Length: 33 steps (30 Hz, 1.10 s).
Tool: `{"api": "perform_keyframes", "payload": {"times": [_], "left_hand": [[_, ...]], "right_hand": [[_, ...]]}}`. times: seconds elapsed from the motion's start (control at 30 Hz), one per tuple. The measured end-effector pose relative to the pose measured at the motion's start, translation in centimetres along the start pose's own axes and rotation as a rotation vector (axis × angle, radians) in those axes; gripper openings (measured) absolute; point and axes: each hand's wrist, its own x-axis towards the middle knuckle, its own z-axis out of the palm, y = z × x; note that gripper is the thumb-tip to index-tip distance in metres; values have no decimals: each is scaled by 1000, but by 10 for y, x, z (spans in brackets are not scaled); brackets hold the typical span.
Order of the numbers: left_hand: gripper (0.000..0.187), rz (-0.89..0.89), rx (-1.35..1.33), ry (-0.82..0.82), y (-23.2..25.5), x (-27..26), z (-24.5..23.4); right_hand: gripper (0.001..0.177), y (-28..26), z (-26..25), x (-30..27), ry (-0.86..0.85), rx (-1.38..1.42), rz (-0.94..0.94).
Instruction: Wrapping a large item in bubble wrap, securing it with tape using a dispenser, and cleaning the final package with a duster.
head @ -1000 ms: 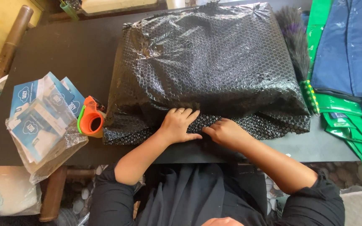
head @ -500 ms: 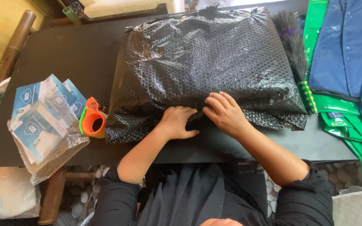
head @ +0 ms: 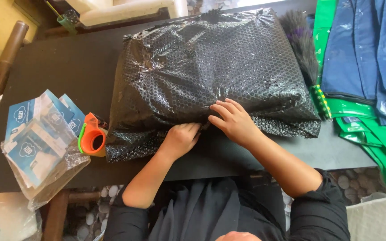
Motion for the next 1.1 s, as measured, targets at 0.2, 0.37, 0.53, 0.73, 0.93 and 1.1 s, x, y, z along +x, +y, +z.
{"api": "perform_keyframes", "payload": {"times": [0.2, 0.37, 0.53, 0.73, 0.93, 1.1], "left_hand": [[24, -2, 162, 308, 14, -8, -9], [25, 20, 241, 397, -3, 9, -25], [3, 19, 241, 475, -8, 30, -35], [3, -13, 161, 448, -11, 35, -37], [9, -3, 210, 571, 37, 30, -41], [42, -2, -10, 427, 57, 26, -7]], "right_hand": [[9, 2, 1, -4, -28, 38, 22], [14, 10, 5, 2, -26, 79, 93], [16, 13, 5, 5, -37, 113, 157], [11, 11, 9, 12, 86, 165, 266], [9, 9, 11, 15, 140, 171, 327], [13, 14, 13, 12, 93, 180, 340]]}}
